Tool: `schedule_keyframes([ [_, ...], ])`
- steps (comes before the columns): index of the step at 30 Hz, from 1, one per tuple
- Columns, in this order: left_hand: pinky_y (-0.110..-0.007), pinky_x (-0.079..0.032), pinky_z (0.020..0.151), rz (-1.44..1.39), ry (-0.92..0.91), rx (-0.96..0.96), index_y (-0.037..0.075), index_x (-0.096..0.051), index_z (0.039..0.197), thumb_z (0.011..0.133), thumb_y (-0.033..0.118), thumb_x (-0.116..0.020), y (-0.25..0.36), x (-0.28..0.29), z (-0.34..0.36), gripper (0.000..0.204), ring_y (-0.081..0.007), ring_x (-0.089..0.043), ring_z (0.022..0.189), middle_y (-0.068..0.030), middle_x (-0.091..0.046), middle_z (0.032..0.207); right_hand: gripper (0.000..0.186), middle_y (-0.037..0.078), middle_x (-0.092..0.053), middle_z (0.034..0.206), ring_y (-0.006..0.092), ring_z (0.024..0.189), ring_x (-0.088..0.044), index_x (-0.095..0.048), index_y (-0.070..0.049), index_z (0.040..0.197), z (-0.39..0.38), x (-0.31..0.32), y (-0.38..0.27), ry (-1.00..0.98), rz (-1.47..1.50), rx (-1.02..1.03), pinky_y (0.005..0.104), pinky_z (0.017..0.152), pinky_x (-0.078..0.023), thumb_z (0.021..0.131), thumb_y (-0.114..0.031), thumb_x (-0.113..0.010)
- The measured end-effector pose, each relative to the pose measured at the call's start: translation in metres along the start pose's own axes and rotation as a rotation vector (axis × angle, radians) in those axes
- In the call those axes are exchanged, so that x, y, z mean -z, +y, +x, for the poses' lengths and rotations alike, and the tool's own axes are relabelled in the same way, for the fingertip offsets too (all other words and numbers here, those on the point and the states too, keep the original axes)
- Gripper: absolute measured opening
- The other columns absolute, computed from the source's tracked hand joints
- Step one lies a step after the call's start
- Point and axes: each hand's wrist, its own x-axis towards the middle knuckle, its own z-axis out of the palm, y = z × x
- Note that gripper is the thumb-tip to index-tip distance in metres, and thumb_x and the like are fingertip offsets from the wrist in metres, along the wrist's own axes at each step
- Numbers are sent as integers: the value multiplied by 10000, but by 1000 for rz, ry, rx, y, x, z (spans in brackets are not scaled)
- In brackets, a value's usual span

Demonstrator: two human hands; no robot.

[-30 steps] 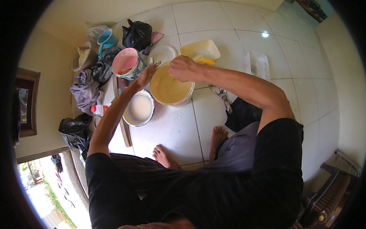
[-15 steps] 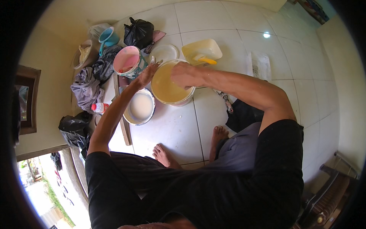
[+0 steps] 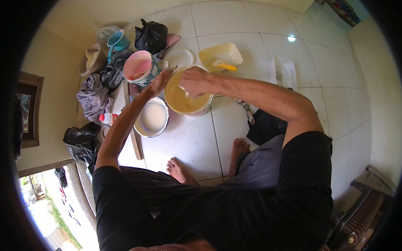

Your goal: The person mixes liquid from different containers into a bucket by hand, then uses a paint brush to stir the mixture and transfer some to a smaller tray.

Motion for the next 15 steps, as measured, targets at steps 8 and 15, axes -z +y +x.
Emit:
schedule_keyframes([
  [8, -324, -245, 1109, 79, -29, 11, -4, -280, 1437, 926, 683, -194, -5, 9, 0, 861, -207, -339, 1319, -127, -369, 1442, 60, 170, -627, 694, 343, 735, -624, -632, -9, 644, 6, -1, 1, -187, 3, -15, 425, 639, -488, 649, -64, -608],
  [15, -344, -199, 1138, 81, -81, 36, -14, -202, 1468, 896, 716, -260, -2, 3, 7, 929, -208, -292, 1363, -132, -307, 1494, 51, 167, -617, 676, 352, 719, -618, -618, -2, 636, -10, -10, 12, -84, -58, -21, 434, 620, -482, 617, -49, -624],
])
